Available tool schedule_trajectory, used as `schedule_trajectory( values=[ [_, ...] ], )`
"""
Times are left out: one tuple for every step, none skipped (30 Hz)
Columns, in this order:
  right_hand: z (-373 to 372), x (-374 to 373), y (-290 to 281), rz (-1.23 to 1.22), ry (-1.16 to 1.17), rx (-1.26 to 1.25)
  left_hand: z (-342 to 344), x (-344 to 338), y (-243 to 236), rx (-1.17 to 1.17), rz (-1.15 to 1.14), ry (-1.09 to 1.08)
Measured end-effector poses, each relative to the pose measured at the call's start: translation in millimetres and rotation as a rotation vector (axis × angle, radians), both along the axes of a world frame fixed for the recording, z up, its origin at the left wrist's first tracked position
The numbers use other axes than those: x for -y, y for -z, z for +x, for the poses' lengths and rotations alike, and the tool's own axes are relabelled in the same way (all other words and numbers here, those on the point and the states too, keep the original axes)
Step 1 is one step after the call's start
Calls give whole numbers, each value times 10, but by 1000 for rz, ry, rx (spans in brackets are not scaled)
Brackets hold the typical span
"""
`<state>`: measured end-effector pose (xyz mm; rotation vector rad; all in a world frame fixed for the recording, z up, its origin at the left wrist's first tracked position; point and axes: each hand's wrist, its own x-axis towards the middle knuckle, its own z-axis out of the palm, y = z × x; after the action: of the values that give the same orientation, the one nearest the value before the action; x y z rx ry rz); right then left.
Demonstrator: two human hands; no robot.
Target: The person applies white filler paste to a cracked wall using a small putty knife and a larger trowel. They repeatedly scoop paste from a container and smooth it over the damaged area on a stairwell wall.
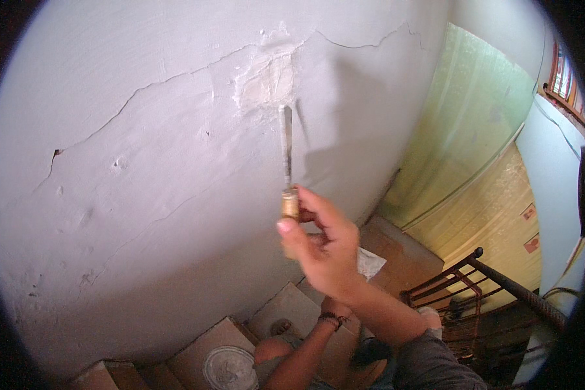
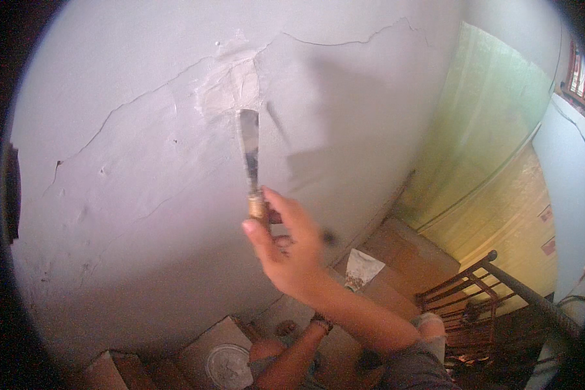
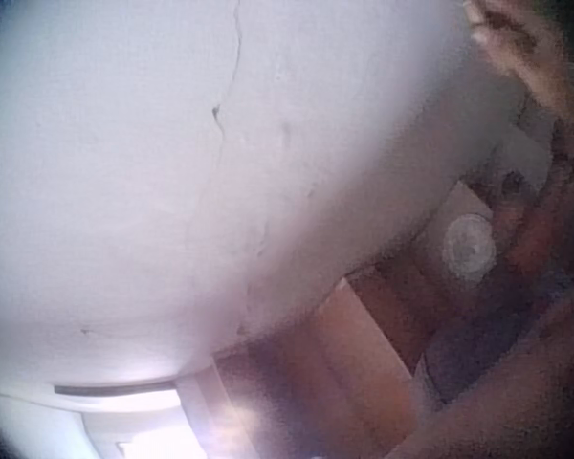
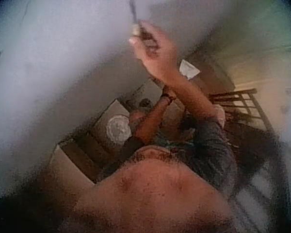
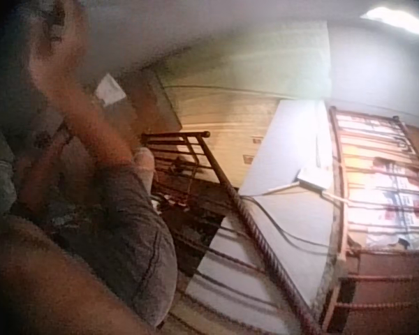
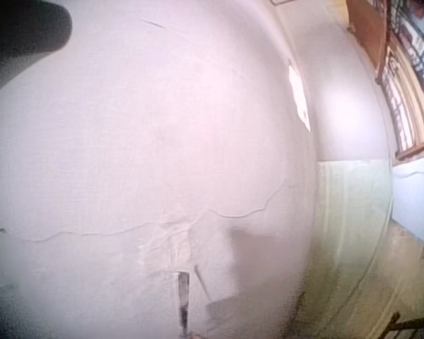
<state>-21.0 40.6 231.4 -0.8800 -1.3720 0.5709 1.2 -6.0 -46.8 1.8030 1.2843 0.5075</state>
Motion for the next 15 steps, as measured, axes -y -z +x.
schedule_trajectory(
  values=[
    [43, 76, -66, -81, -2, -63, -3, -30, -31, -54, -63, 11],
    [124, 171, -153, -163, -2, -127, -8, -63, -61, -108, -126, 24],
    [253, 267, -242, -243, 13, -186, -9, -87, -258, -108, -174, 29],
    [394, 335, -332, -267, 48, -166, -69, -102, -577, -112, -222, 27],
    [529, 393, -453, -291, 82, -145, -105, -87, -755, -115, -271, 25],
    [621, 452, -616, -344, 53, -65, -109, -72, -699, -112, -261, 7],
    [705, 486, -791, -394, 14, 13, -113, -81, -576, -112, -250, -20],
    [821, 505, -953, -444, 5, 96, -54, -64, -535, -106, -238, -18],
    [929, 487, -1061, -502, -76, 63, -46, -48, -576, -96, -227, -28],
    [1033, 465, -1177, -558, -154, 30, -40, -47, -637, -84, -216, -37],
    [1126, 440, -1287, -615, -234, -2, -35, -37, -678, -71, -206, -47],
    [1209, 406, -1379, -625, -385, -17, -25, -47, -646, -65, -185, -42],
    [1199, 370, -1468, -603, -417, 4, -41, -89, -595, -57, -165, -34],
    [1177, 344, -1557, -582, -450, 24, -48, -113, -552, -49, -147, -25],
    [1181, 326, -1619, -561, -492, 39, -72, -100, -599, -53, -146, -39]
  ],
)
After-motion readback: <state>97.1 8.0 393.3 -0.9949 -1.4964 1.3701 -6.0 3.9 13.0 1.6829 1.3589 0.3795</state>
